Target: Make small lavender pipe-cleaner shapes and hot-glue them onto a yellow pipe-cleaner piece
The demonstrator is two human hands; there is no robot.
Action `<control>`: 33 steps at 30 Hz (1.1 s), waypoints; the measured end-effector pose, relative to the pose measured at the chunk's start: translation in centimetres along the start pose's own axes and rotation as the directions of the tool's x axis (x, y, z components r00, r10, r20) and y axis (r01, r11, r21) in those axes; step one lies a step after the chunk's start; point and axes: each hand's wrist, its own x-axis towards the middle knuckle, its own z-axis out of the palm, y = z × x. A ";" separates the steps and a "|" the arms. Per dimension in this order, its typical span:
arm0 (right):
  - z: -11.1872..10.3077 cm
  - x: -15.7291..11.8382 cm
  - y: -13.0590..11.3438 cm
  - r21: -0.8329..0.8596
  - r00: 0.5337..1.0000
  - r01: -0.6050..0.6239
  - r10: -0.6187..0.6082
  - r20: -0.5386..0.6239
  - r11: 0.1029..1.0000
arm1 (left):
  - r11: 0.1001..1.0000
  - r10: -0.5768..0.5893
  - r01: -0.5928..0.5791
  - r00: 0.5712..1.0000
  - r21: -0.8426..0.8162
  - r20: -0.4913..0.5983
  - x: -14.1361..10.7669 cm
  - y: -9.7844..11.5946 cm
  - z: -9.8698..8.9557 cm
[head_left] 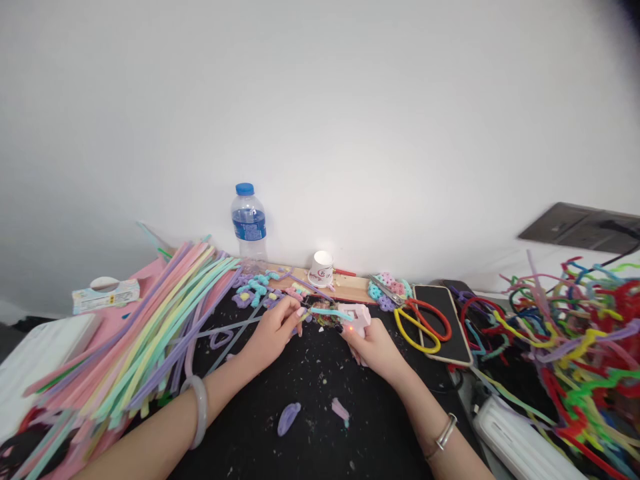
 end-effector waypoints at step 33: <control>-0.1 -0.1 -0.1 -0.249 0.953 0.166 -0.220 -0.207 0.954 | 0.998 -0.014 0.013 1.000 -0.064 -0.020 0.4 -0.7 0.0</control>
